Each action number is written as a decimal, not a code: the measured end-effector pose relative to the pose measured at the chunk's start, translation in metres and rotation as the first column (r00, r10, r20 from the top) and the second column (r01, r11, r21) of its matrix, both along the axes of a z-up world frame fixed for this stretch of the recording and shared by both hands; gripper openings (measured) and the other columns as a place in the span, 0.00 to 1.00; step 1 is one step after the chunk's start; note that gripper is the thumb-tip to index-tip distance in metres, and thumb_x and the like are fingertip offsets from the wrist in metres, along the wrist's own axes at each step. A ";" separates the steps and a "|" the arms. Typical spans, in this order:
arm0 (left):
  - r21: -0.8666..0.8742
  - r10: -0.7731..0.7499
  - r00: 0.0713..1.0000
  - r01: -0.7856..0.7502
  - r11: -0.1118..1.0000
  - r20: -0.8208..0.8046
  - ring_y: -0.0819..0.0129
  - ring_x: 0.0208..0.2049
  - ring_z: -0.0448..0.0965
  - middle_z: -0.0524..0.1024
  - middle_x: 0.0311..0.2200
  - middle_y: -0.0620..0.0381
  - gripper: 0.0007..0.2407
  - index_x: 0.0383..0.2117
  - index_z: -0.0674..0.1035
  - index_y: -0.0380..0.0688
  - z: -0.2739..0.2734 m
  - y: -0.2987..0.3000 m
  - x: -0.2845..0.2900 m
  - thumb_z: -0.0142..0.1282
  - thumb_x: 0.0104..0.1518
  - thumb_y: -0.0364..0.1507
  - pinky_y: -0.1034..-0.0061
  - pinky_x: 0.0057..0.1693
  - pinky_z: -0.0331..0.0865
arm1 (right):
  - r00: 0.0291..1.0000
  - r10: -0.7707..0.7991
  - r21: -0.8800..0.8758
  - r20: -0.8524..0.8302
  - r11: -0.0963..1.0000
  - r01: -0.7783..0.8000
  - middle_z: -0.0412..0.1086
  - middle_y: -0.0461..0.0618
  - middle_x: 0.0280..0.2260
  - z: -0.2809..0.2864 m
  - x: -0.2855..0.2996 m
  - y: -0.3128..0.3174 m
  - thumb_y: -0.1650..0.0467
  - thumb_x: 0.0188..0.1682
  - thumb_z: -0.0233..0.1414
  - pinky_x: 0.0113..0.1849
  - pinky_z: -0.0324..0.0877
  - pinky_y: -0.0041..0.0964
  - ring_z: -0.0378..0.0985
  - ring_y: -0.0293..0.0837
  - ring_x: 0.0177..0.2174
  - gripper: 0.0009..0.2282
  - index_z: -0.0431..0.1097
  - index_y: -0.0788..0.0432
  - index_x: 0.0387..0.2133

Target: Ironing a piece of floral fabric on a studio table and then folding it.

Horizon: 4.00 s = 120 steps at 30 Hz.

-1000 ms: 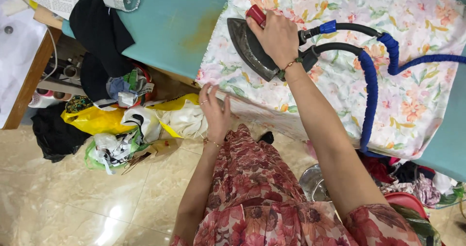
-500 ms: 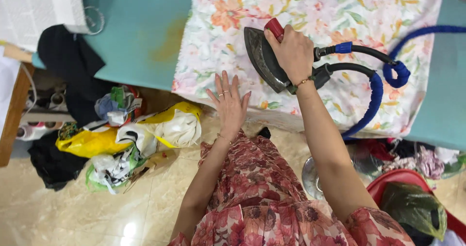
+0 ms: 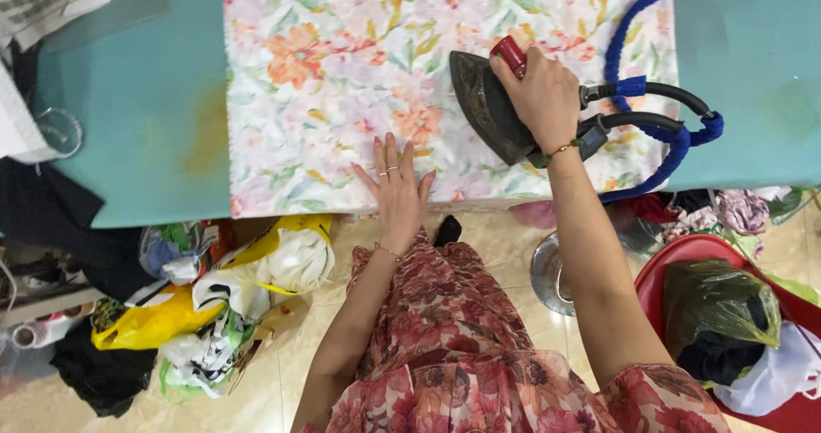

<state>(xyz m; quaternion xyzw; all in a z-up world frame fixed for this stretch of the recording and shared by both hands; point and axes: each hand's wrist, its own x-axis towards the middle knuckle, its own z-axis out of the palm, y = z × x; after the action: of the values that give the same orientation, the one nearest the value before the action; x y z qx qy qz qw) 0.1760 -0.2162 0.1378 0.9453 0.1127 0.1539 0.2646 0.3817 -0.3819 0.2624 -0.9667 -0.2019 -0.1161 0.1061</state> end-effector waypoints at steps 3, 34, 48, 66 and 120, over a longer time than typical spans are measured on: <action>0.018 -0.019 1.000 0.019 1.000 0.005 0.46 0.75 0.40 0.45 0.74 0.44 0.30 0.68 0.64 0.41 -0.001 -0.007 0.011 0.57 0.62 0.41 0.30 0.70 0.25 | 0.999 -0.049 -0.002 0.010 0.999 0.049 0.73 0.65 0.23 -0.003 0.023 -0.030 0.51 0.58 0.54 0.31 0.72 0.56 0.79 0.64 0.26 0.27 0.73 0.65 0.27; 0.047 -0.058 0.996 0.061 0.997 -0.061 0.53 0.75 0.44 0.51 0.73 0.45 0.28 0.67 0.66 0.39 0.003 -0.060 0.069 0.53 0.65 0.43 0.35 0.72 0.27 | 0.978 -0.028 0.001 0.207 1.000 0.028 0.74 0.65 0.23 -0.028 0.198 -0.131 0.48 0.57 0.56 0.30 0.73 0.56 0.79 0.64 0.25 0.29 0.75 0.64 0.26; 0.049 0.005 0.998 -0.002 0.999 -0.061 0.52 0.75 0.46 0.55 0.72 0.48 0.25 0.64 0.68 0.38 -0.001 -0.058 0.069 0.52 0.65 0.39 0.35 0.72 0.26 | 0.908 0.307 -0.104 -0.284 0.932 -0.347 0.71 0.56 0.13 0.032 0.019 -0.117 0.46 0.52 0.48 0.27 0.73 0.46 0.78 0.53 0.16 0.29 0.73 0.62 0.31; 0.025 -0.028 0.999 0.028 0.999 -0.021 0.49 0.75 0.46 0.56 0.71 0.46 0.22 0.61 0.72 0.42 0.010 -0.089 0.074 0.54 0.64 0.38 0.32 0.71 0.26 | 0.980 0.176 -0.110 -0.098 0.976 -0.186 0.71 0.62 0.17 0.003 0.150 -0.127 0.46 0.56 0.51 0.26 0.74 0.52 0.79 0.61 0.22 0.31 0.72 0.66 0.29; -0.042 -0.234 0.972 0.235 0.971 0.029 0.50 0.73 0.50 0.58 0.69 0.46 0.21 0.58 0.73 0.39 0.031 -0.148 0.111 0.57 0.61 0.37 0.32 0.71 0.36 | 0.946 -0.152 -0.015 0.285 0.987 0.163 0.75 0.65 0.24 -0.056 0.322 -0.161 0.47 0.55 0.55 0.28 0.72 0.58 0.79 0.67 0.26 0.29 0.74 0.64 0.25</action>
<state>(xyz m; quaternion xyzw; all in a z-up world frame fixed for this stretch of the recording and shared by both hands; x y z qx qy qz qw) 0.2868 -0.3647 0.1691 0.9440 0.0004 0.1300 0.3034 0.7038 -0.5425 0.2063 -0.9550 -0.1394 -0.2575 0.0482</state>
